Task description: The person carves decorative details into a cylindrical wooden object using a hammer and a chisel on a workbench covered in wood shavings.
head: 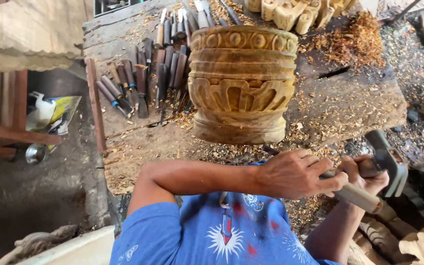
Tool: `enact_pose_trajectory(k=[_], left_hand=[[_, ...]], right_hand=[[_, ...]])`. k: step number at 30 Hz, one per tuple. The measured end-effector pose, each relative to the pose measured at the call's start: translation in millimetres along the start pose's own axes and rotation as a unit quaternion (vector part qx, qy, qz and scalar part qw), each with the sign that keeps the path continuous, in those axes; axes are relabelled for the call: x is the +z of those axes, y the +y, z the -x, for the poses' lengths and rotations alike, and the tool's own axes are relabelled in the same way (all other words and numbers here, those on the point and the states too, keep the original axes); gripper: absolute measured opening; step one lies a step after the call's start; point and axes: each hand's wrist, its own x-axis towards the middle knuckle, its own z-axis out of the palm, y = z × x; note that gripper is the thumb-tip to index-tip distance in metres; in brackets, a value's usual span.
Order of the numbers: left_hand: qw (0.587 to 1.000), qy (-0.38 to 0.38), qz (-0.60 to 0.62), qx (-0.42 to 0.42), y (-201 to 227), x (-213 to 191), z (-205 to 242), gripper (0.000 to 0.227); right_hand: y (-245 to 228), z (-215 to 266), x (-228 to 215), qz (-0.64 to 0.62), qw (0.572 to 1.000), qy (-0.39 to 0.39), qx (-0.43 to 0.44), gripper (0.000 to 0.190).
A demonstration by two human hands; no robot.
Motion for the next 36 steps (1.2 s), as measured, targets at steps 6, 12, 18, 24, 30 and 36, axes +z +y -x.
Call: enact_pose_trajectory(k=[6, 12, 18, 24, 30, 36], left_hand=[[0.999, 0.049, 0.004, 0.005, -2.9, 17.4, 5.1, 0.032], [0.998, 0.054, 0.026, -0.014, -8.7, 27.8, 0.1, 0.046], [0.999, 0.04, 0.017, -0.03, -20.8, 32.3, -11.6, 0.045], [0.999, 0.048, -0.015, -0.008, -28.2, 32.3, -14.5, 0.028], [0.997, 0.02, -0.049, -0.058, -43.7, 31.6, -28.5, 0.064], [0.997, 0.016, -0.044, -0.067, -49.4, 23.3, -36.2, 0.066]], right_hand=[[21.6, -3.2, -14.7, -0.004, 1.0, -0.013, -0.008, 0.013], [37.2, -1.7, -30.5, 0.146, 0.982, -0.047, -0.107, 0.023], [12.6, 6.0, -13.2, 0.16, 0.983, -0.048, -0.078, 0.027], [12.7, 5.0, -14.0, 0.073, 0.992, -0.056, -0.083, 0.031], [-7.7, 5.3, -9.0, 0.085, 0.996, -0.019, -0.005, 0.024], [-31.8, -5.6, -21.2, 0.042, 0.998, -0.011, -0.047, 0.018]])
